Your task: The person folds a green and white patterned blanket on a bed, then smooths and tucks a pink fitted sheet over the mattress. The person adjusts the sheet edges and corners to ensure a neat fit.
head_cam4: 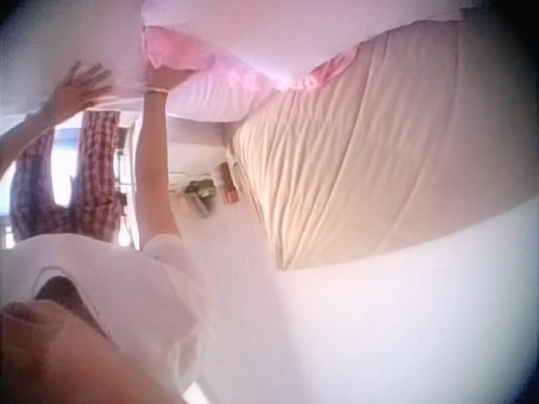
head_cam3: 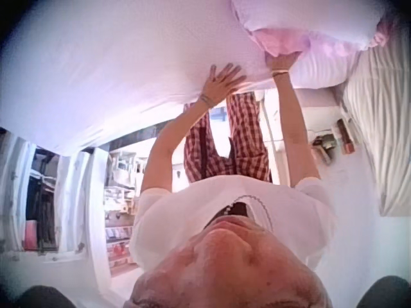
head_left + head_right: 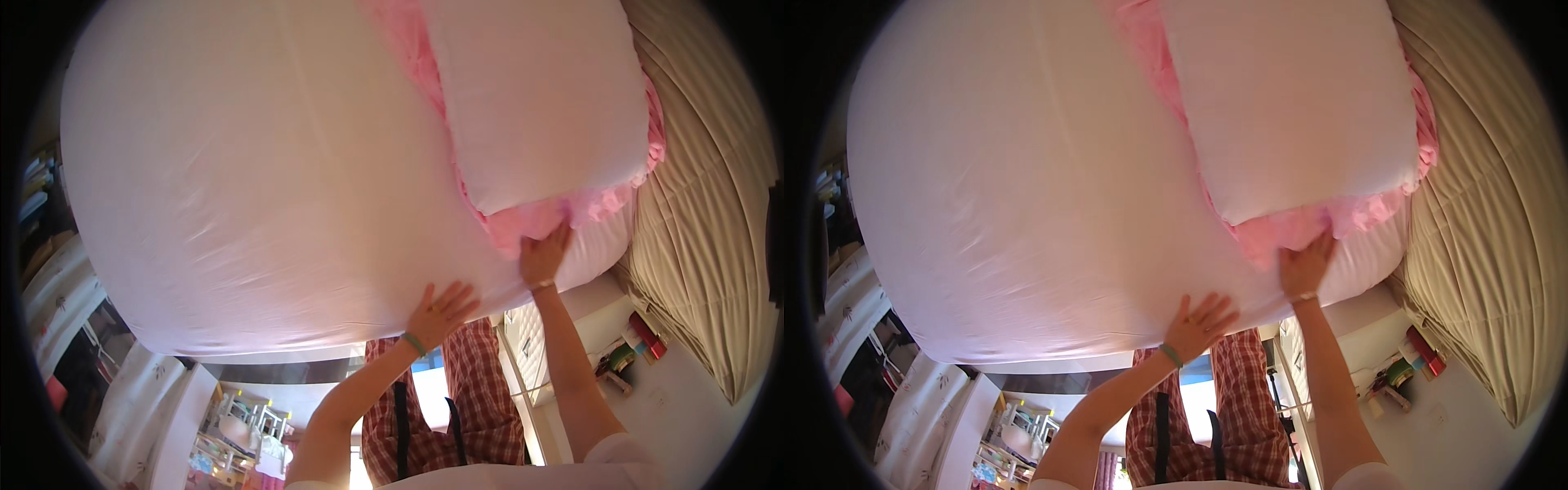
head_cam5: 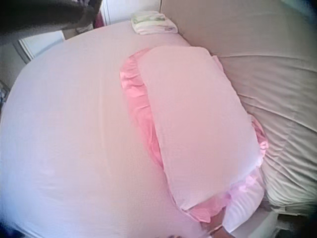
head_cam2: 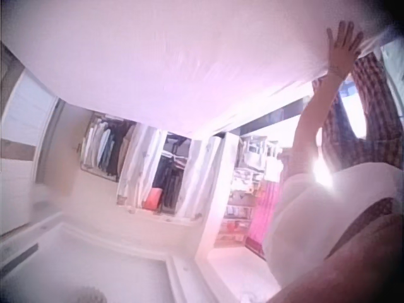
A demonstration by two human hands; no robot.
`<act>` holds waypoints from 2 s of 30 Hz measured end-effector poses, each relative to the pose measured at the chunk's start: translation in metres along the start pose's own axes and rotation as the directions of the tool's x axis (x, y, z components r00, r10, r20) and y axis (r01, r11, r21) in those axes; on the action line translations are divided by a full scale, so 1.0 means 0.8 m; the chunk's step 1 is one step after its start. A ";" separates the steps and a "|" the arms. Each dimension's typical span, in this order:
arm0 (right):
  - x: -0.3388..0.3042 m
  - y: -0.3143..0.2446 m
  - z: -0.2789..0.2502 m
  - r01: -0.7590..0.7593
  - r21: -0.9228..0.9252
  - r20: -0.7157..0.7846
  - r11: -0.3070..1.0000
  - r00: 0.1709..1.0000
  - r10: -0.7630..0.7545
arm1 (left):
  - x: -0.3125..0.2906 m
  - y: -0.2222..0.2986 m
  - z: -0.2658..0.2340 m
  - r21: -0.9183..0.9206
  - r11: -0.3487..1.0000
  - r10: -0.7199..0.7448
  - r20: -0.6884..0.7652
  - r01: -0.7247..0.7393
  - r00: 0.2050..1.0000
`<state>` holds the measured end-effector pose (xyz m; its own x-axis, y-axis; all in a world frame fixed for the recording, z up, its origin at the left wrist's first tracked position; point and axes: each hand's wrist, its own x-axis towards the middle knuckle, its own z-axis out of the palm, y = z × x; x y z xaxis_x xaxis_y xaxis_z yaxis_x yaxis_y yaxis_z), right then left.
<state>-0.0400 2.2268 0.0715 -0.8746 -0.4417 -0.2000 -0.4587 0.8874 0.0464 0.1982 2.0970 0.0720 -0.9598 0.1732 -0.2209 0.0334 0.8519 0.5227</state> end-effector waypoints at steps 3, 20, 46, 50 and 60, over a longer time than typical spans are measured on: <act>-0.049 0.101 -0.012 0.044 -0.098 0.027 0.994 0.999 -0.042 | -0.023 0.031 -0.012 0.026 0.987 0.151 0.242 -0.162 0.958; 0.018 0.041 0.028 0.543 0.318 -0.210 0.777 0.840 -0.501 | 0.148 -0.004 -0.052 -0.003 1.000 -0.023 -0.125 0.023 0.992; -0.058 0.387 0.104 -0.099 0.263 0.663 -0.960 0.742 0.105 | 0.213 0.115 -0.032 -0.348 0.925 0.163 0.011 -0.149 0.987; -0.050 0.376 0.112 -0.060 0.224 0.741 -0.973 0.659 0.130 | 0.250 0.115 -0.032 -0.429 0.883 0.178 -0.064 -0.188 0.982; -0.064 0.364 0.072 -0.085 0.458 0.752 -0.885 0.567 0.335 | 0.484 0.153 -0.048 0.038 0.877 0.475 -0.222 -0.479 0.852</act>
<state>-0.1196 2.5154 0.0386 -0.5315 0.1465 -0.8343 0.5525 -0.6866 -0.4726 -0.1800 2.2492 0.0820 -0.8635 0.4419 0.2431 0.4995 0.6828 0.5331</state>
